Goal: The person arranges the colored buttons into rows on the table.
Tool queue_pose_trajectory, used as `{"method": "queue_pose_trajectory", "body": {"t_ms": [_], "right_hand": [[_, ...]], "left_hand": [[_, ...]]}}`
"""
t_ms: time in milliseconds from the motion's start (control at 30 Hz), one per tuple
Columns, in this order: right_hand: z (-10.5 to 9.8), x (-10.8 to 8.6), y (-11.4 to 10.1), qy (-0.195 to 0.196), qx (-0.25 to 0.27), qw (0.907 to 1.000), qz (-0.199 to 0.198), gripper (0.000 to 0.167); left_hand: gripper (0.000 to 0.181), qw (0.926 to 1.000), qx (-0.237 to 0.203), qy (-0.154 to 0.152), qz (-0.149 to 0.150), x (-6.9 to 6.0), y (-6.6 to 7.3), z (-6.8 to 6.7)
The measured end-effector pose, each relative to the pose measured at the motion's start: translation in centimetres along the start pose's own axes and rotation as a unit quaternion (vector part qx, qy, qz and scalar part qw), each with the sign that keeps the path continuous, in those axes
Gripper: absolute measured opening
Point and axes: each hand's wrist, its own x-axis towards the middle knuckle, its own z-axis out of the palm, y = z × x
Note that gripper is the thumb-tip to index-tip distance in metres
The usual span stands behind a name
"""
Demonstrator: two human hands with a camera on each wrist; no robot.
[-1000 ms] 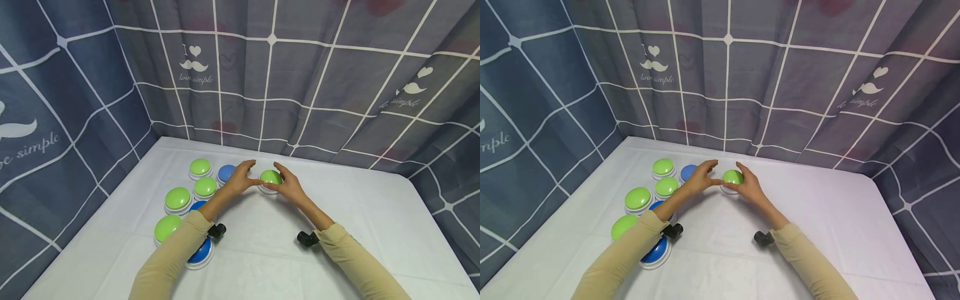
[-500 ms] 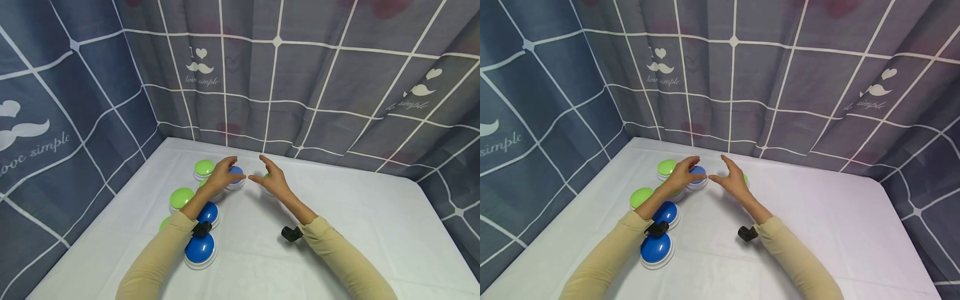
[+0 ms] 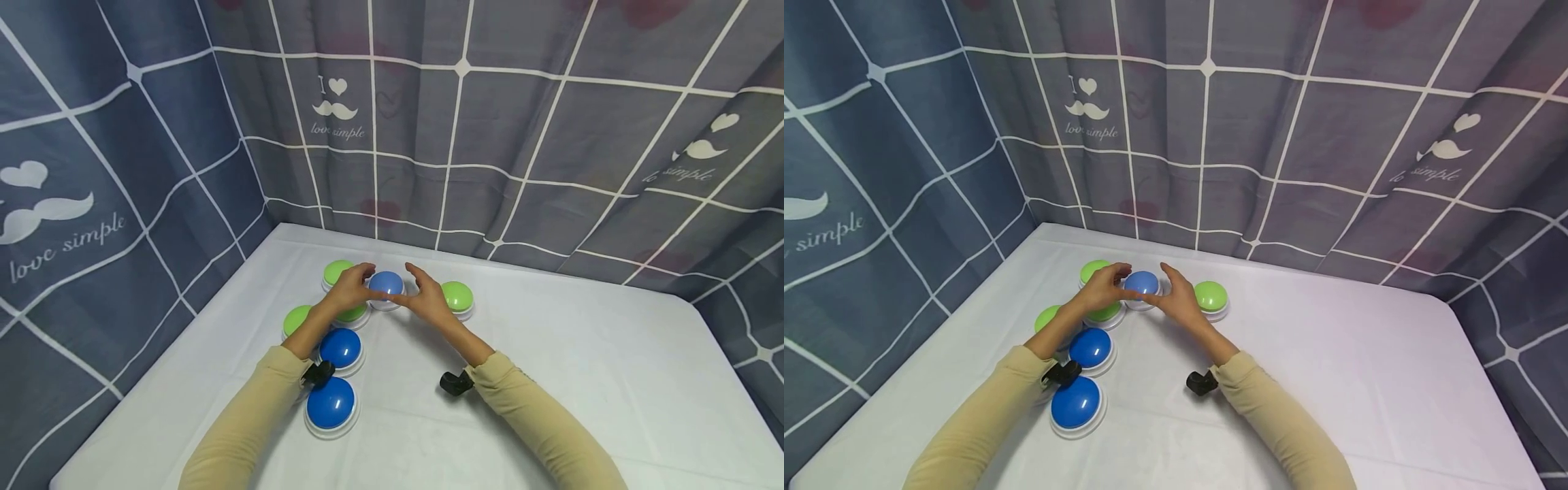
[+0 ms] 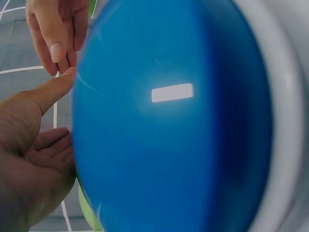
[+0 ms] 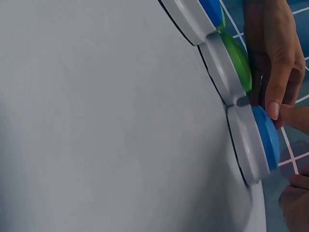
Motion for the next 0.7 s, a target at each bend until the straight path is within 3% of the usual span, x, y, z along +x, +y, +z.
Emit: {"method": "queue_pose_trajectory", "body": {"t_ms": [433,700], "right_hand": [[1.8,-0.1,0.6,0.0,-0.032,0.9993,0.017,0.081],[2.1,-0.1,0.8,-0.004,-0.034,0.9993,0.015,0.075]], "left_hand": [[0.081,0.9958,0.068,-0.06,0.003,0.1,0.2,-0.3],[0.072,0.994,0.088,-0.06,0.025,0.4,-0.2,-0.4]]}}
